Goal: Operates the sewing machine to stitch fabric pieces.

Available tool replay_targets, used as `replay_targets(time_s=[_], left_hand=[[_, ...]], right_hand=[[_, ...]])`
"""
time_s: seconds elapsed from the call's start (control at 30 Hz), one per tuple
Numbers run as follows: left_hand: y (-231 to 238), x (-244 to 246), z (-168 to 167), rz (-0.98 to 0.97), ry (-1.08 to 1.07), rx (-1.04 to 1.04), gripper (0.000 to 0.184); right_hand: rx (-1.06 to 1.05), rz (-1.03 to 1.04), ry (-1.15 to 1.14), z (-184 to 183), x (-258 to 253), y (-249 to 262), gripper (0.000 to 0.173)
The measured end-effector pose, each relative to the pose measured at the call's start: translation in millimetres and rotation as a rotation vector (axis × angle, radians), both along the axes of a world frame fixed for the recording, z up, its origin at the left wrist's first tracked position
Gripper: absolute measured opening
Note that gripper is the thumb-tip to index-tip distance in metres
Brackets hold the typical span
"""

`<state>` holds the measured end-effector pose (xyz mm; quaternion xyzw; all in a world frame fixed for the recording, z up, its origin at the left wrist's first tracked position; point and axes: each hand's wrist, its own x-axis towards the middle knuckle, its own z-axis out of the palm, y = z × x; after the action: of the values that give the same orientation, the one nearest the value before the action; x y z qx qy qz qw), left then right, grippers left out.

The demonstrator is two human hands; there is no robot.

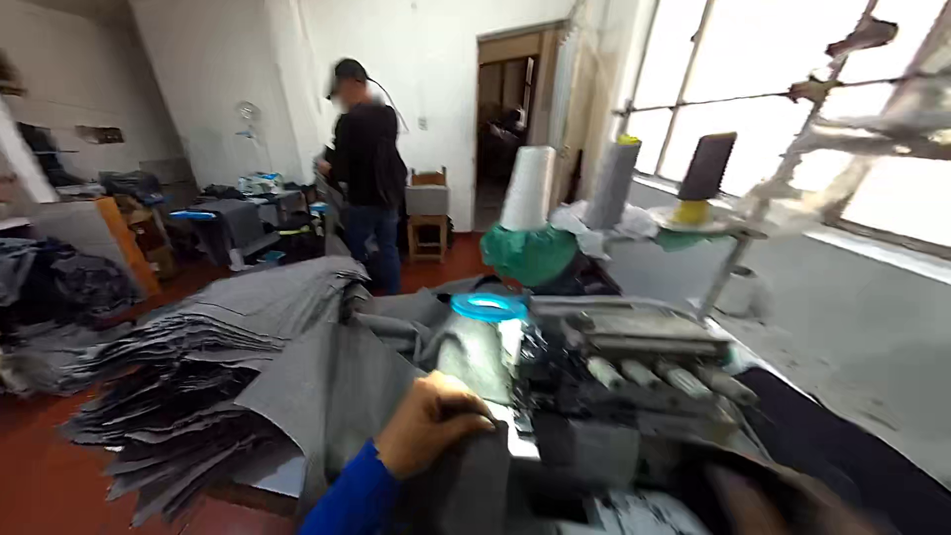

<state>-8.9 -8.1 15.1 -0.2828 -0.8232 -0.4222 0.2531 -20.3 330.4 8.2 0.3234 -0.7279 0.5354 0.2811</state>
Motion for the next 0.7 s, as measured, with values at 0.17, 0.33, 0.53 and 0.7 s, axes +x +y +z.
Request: replay_targets(time_s=[0.17, 0.33, 0.53, 0.7], left_hand=[[13, 14, -8, 0.047, 0.004, 0.045, 0.009], [11, 17, -15, -0.014, -0.069, 0.089, 0.005], [15, 17, -11, 0.116, -0.029, 0.061, 0.007], [16, 7, -16, 0.334, 0.006, -0.102, 0.008]], right_hand=[[-0.22, 0.171, -0.24, -59, 10, -135, 0.029], [-0.286, 0.265, -0.466, -55, 19, -155, 0.02], [-0.605, 0.302, -0.527, -68, 21, -160, 0.014], [-0.22, 0.495, -0.452, -112, 50, -160, 0.029]])
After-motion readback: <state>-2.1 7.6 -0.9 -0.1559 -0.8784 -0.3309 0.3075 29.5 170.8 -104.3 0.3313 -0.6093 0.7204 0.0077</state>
